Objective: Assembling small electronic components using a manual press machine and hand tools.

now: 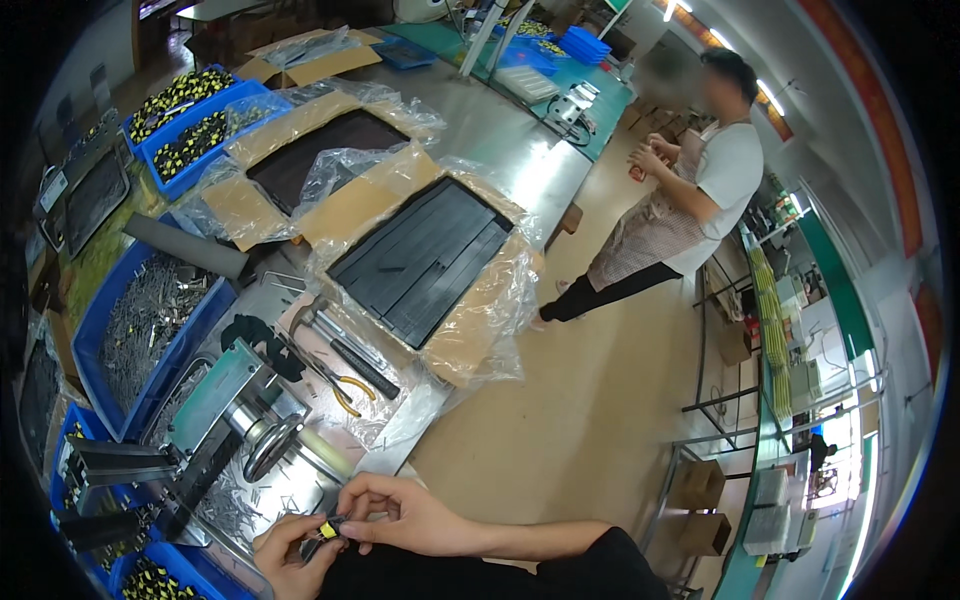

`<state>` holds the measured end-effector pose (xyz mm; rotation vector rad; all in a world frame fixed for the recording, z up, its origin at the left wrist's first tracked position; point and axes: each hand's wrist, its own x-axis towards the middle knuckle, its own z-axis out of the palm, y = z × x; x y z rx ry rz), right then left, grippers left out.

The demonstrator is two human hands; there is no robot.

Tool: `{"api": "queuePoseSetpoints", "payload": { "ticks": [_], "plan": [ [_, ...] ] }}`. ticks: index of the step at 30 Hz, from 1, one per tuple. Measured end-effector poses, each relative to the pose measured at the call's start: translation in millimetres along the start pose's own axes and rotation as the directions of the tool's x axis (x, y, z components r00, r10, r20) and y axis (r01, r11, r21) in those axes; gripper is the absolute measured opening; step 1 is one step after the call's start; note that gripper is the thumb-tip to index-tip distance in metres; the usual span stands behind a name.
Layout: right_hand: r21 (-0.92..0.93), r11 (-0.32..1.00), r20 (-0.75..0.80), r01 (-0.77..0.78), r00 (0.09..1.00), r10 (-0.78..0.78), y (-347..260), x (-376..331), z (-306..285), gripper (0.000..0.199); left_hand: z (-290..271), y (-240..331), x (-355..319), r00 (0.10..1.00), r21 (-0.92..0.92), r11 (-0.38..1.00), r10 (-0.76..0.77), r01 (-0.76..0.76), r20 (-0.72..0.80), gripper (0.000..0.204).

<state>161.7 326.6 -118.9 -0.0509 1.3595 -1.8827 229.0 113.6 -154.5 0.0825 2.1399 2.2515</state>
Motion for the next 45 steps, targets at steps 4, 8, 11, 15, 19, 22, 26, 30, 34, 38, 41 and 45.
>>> {"api": "queuePoseSetpoints", "payload": {
  "ticks": [4,8,11,15,19,22,26,30,34,38,41,45],
  "plan": [
    [0.034,0.998,-0.020,0.059,0.998,-0.059,5,2,6,0.022,0,-6,-4,0.992,-0.117,0.985,-0.128,0.128,0.012,0.038],
    [0.092,0.986,-0.009,0.140,0.990,-0.139,22,10,12,0.020,-5,4,-6,0.984,0.165,0.982,-0.061,0.088,-0.165,0.032],
    [0.058,0.981,-0.032,0.188,0.982,-0.186,18,9,14,0.020,-4,0,-5,0.983,0.129,0.988,-0.059,0.082,-0.172,0.030],
    [0.058,0.987,0.043,0.153,0.987,-0.156,28,14,2,0.018,-10,3,0,0.997,0.178,0.984,-0.020,0.034,-0.079,0.031],
    [0.062,0.983,0.030,0.173,0.984,-0.175,25,13,4,0.016,-13,14,1,0.999,0.354,0.935,-0.018,0.027,-0.029,0.029],
    [0.005,0.976,-0.037,0.217,0.976,-0.217,27,11,7,0.018,-14,14,-1,0.996,0.418,0.904,-0.079,0.085,-0.033,0.027],
    [0.085,0.984,-0.031,0.156,0.988,-0.154,28,9,11,0.017,-15,11,-4,0.993,0.402,0.907,-0.111,0.121,-0.048,0.029],
    [-0.147,0.973,-0.132,0.181,0.971,-0.200,18,0,22,0.010,-25,7,-7,0.997,0.310,0.949,-0.072,0.057,0.035,0.026],
    [-0.141,0.954,-0.046,0.264,0.961,-0.273,28,8,16,0.016,-27,10,-1,0.991,0.297,0.951,0.045,-0.081,0.127,0.027],
    [-0.070,0.975,0.029,0.212,0.977,-0.210,21,10,12,0.014,-26,8,-2,0.992,0.238,0.966,0.075,-0.097,0.098,0.030],
    [-0.114,0.975,0.053,0.188,0.982,-0.183,16,10,11,0.013,-24,10,-1,0.992,0.233,0.967,0.083,-0.102,0.090,0.030],
    [-0.138,0.974,0.070,0.178,0.983,-0.169,12,11,11,0.012,-18,15,-1,0.995,0.229,0.970,0.075,-0.086,0.059,0.030]
  ]
}}
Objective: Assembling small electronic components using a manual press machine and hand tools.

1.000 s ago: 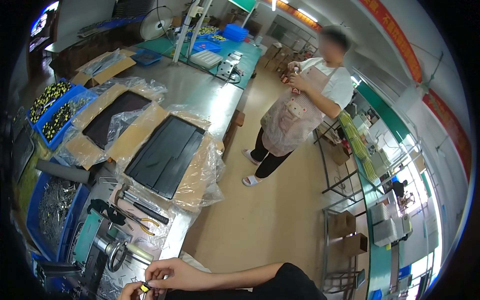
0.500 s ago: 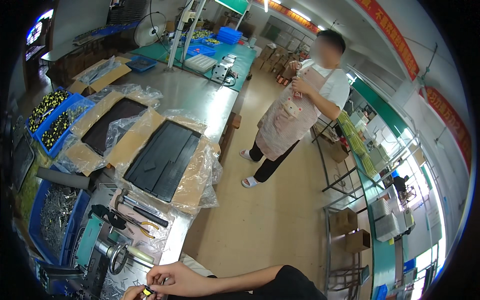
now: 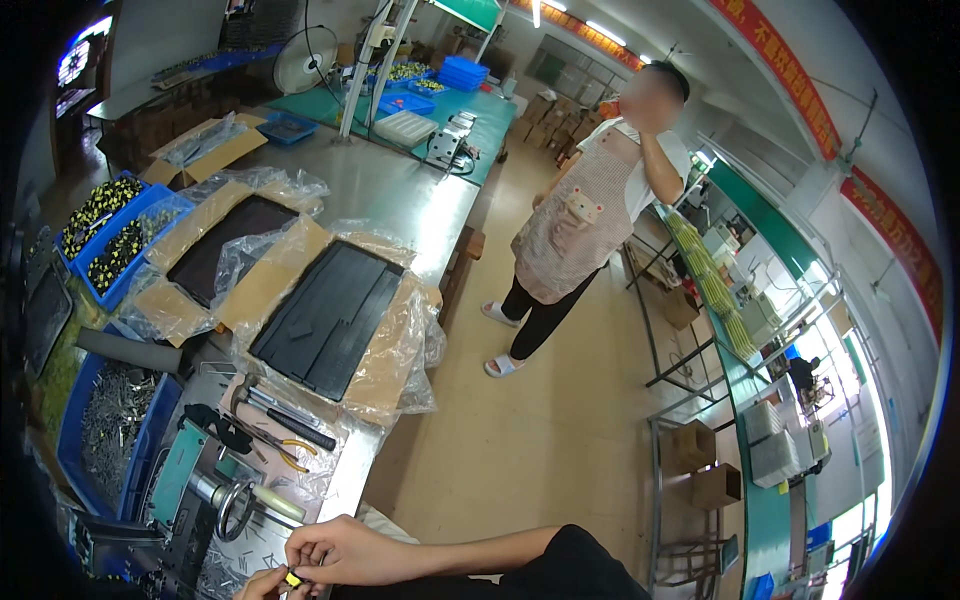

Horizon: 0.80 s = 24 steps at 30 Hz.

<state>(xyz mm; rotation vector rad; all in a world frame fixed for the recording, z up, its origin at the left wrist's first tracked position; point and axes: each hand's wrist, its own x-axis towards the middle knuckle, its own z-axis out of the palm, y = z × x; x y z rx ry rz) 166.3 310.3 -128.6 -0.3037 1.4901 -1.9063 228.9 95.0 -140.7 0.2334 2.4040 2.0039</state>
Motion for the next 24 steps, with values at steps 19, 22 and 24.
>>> {"api": "queuePoseSetpoints", "payload": {
  "ticks": [19,22,24],
  "plan": [
    [0.309,0.946,0.098,-0.101,0.992,0.074,8,3,-3,0.024,-9,8,4,0.996,-0.003,0.997,-0.077,0.077,0.033,0.034],
    [0.293,0.945,0.207,-0.143,0.975,0.083,12,8,-11,0.025,-9,10,8,0.992,-0.140,0.990,0.005,0.013,0.123,0.036],
    [0.286,0.944,0.141,-0.164,0.982,0.128,1,4,-5,0.017,-11,8,6,0.994,-0.111,0.994,0.006,0.007,0.112,0.036]
  ]
}}
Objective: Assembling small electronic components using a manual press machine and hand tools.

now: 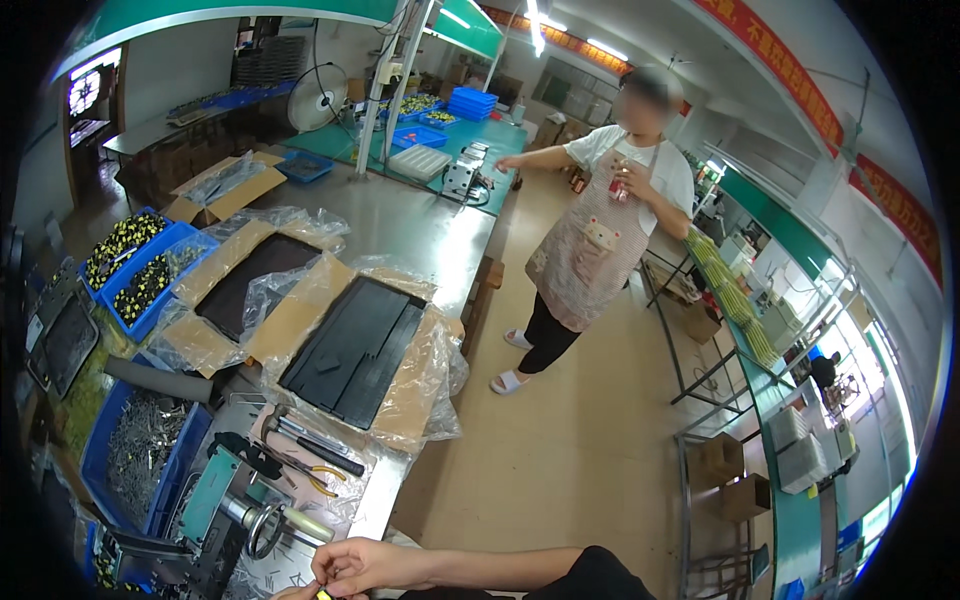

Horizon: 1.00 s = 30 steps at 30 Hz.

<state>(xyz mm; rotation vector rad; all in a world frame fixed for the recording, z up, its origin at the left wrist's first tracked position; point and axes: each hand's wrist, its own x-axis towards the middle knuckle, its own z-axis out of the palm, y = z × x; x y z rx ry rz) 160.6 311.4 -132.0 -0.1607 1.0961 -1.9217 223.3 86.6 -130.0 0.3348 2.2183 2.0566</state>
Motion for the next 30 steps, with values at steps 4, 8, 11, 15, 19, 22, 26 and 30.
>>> {"api": "queuePoseSetpoints", "payload": {
  "ticks": [4,8,11,15,19,22,26,30],
  "plan": [
    [0.097,0.994,-0.061,-0.047,0.997,0.053,9,3,3,0.012,0,-7,-10,0.993,-0.010,0.994,-0.107,0.106,-0.042,0.032],
    [0.086,0.996,-0.055,0.010,0.998,-0.006,29,10,7,0.025,14,-22,-17,0.921,-0.113,0.947,-0.319,0.300,-0.222,0.037],
    [-0.007,0.983,-0.137,0.183,0.974,-0.183,32,13,5,0.025,26,-18,-4,0.906,-0.157,0.962,-0.266,0.225,-0.329,0.033],
    [0.015,0.966,-0.116,0.259,0.960,-0.256,31,17,9,0.027,19,-16,2,0.932,0.083,0.987,-0.104,0.141,-0.348,0.030],
    [-0.070,0.939,-0.122,0.338,0.931,-0.344,35,18,16,0.028,22,4,6,0.918,0.133,0.986,-0.041,0.101,-0.394,0.029],
    [-0.276,0.880,-0.184,0.386,0.878,-0.443,19,18,24,0.028,25,23,12,0.902,0.093,0.983,-0.104,0.156,-0.418,0.028],
    [-0.651,0.645,-0.078,0.400,0.810,-0.581,6,19,22,0.021,27,8,8,0.832,-0.313,0.937,-0.294,0.154,-0.471,0.022],
    [-0.666,0.611,-0.012,0.428,0.812,-0.583,0,15,25,0.022,20,3,1,0.821,-0.361,0.909,-0.364,0.209,-0.441,0.021]
  ]
}}
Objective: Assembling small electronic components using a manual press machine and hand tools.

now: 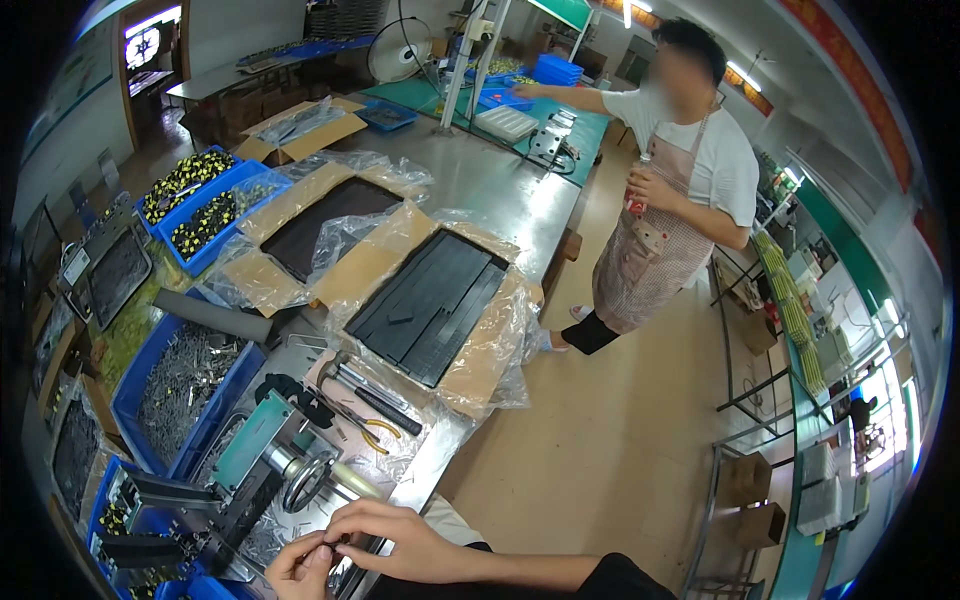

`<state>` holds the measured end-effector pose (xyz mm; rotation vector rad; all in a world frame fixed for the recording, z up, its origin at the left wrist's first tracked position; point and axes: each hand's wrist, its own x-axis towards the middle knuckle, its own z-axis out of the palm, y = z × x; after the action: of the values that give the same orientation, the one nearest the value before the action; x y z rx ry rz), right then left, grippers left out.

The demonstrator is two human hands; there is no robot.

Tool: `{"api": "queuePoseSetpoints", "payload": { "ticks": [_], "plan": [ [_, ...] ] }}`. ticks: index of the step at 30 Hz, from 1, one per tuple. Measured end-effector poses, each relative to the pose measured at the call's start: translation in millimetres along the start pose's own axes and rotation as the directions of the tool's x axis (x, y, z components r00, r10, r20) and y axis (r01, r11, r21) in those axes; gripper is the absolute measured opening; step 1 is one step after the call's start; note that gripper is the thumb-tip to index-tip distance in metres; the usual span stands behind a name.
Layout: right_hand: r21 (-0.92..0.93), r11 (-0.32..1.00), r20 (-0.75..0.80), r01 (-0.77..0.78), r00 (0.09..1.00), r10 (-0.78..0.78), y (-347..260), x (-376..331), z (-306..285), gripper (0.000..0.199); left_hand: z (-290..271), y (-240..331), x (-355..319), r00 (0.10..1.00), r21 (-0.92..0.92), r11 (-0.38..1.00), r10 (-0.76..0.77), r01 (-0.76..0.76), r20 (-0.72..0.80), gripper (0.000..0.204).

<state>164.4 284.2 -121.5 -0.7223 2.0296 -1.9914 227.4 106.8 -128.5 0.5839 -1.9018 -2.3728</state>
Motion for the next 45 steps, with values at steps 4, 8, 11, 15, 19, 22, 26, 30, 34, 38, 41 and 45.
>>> {"api": "queuePoseSetpoints", "payload": {
  "ticks": [4,8,11,15,19,22,26,30,34,38,41,45],
  "plan": [
    [-0.069,0.997,-0.006,0.043,0.999,-0.044,-3,0,-2,0.024,0,9,0,0.995,0.085,0.992,-0.095,0.096,-0.008,0.020],
    [-0.086,0.996,-0.024,0.011,1.000,-0.014,-10,2,2,0.026,0,6,-1,0.996,0.114,0.990,-0.079,0.083,-0.047,0.021],
    [-0.102,0.995,-0.035,-0.005,0.999,0.002,-11,2,4,0.028,1,5,-2,0.999,0.159,0.987,0.001,0.006,-0.041,0.021],
    [-0.067,0.985,-0.112,-0.157,0.982,0.149,-18,4,7,0.029,6,1,-3,0.995,0.136,0.987,0.091,-0.086,-0.031,0.021],
    [-0.066,0.987,-0.075,-0.145,0.987,0.140,-17,6,2,0.029,3,-8,-3,0.994,0.137,0.984,0.114,-0.112,-0.005,0.023],
    [-0.088,0.985,-0.076,-0.149,0.987,0.142,-16,4,1,0.030,2,-11,-6,0.986,0.200,0.966,0.159,-0.164,0.040,0.024],
    [-0.082,0.981,-0.056,-0.175,0.984,0.171,-18,3,-3,0.032,5,-2,-6,0.986,0.237,0.958,0.147,-0.163,0.084,0.024],
    [-0.192,0.977,-0.169,-0.092,0.984,0.060,-15,6,4,0.018,6,0,-6,0.995,0.224,0.971,0.067,-0.082,0.074,0.022],
    [-0.213,0.972,-0.135,-0.100,0.988,0.072,-14,5,6,0.026,-3,-18,-4,0.977,0.289,0.934,0.199,-0.212,0.077,0.017],
    [-0.170,0.966,-0.152,-0.196,0.973,0.171,-21,9,6,0.027,-3,-26,5,0.963,0.228,0.936,0.267,-0.267,0.031,0.017],
    [-0.210,0.960,-0.157,-0.183,0.976,0.152,-15,7,9,0.029,-12,-30,4,0.983,0.223,0.959,0.158,-0.175,0.092,0.019],
    [-0.143,0.967,-0.054,-0.212,0.977,0.206,-9,7,2,0.027,-7,-19,-6,0.973,0.270,0.935,0.229,-0.228,0.029,0.018]
  ]
}}
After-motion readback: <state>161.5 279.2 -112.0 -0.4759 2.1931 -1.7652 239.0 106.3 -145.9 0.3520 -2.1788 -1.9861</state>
